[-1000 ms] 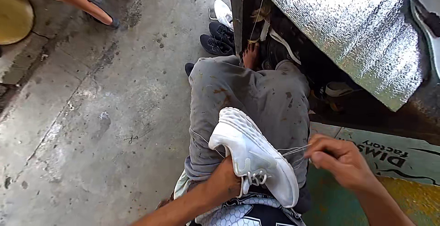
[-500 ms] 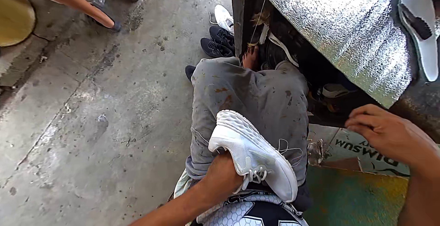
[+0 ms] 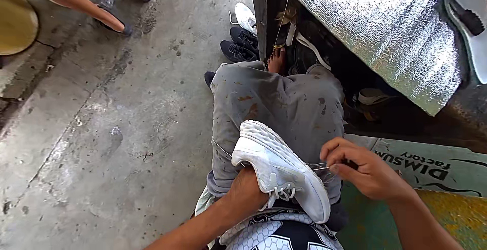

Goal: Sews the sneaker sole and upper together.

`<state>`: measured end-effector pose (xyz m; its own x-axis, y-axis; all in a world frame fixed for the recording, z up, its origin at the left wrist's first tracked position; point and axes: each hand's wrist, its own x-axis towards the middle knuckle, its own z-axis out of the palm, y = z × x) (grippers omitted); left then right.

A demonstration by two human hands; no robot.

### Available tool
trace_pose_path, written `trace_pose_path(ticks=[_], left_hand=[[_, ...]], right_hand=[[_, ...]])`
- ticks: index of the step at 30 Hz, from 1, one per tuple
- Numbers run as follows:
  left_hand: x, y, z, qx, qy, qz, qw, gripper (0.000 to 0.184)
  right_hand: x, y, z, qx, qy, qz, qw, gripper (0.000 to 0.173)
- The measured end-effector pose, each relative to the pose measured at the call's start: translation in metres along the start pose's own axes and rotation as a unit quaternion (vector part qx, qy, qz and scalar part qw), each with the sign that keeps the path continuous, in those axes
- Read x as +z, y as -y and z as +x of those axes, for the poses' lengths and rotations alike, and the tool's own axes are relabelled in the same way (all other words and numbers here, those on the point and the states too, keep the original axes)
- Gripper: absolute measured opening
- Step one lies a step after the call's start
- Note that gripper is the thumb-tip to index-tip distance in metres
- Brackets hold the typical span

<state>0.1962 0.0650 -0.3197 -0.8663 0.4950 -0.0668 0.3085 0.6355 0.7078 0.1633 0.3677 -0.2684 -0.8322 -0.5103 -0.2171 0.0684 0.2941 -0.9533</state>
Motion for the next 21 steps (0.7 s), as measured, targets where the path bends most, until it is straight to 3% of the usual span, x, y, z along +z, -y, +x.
trace_pose_path(ticks=[2, 4, 6, 8, 11, 15, 17, 19, 21], left_hand=[[0.002, 0.001, 0.000, 0.004, -0.004, 0.002, 1.000, 0.020], [0.004, 0.002, 0.000, 0.004, -0.005, 0.000, 1.000, 0.021], [0.004, 0.002, -0.001, 0.000, -0.002, -0.004, 1.000, 0.021], [0.004, 0.003, -0.002, -0.001, -0.002, -0.006, 1.000, 0.021], [0.005, 0.005, -0.002, -0.002, 0.001, 0.001, 1.000, 0.022], [0.004, 0.005, -0.003, 0.002, -0.001, 0.006, 1.000, 0.022], [0.005, 0.005, -0.004, 0.001, -0.004, 0.000, 1.000, 0.023], [0.006, 0.005, -0.006, -0.003, -0.004, -0.006, 1.000, 0.025], [0.006, 0.006, -0.006, -0.009, 0.000, -0.014, 1.000, 0.026]], right_hand=[[0.001, 0.003, -0.003, 0.033, 0.011, 0.164, 0.986, 0.009], [-0.002, 0.002, -0.007, 0.043, -0.011, 0.204, 0.978, 0.009], [-0.005, 0.000, -0.012, 0.027, -0.027, 0.104, 0.994, 0.021], [-0.001, 0.002, -0.015, 0.031, -0.040, -0.090, 0.995, 0.028], [0.007, 0.008, -0.015, 0.003, -0.047, -0.324, 0.945, 0.034], [0.011, 0.019, -0.012, -0.012, 0.026, -0.411, 0.911, 0.037], [0.010, 0.014, -0.008, -0.010, 0.070, -0.365, 0.928, 0.035], [0.005, 0.005, -0.002, 0.028, 0.112, -0.230, 0.966, 0.035], [0.001, -0.008, -0.002, 0.053, 0.029, 0.010, 0.998, 0.033]])
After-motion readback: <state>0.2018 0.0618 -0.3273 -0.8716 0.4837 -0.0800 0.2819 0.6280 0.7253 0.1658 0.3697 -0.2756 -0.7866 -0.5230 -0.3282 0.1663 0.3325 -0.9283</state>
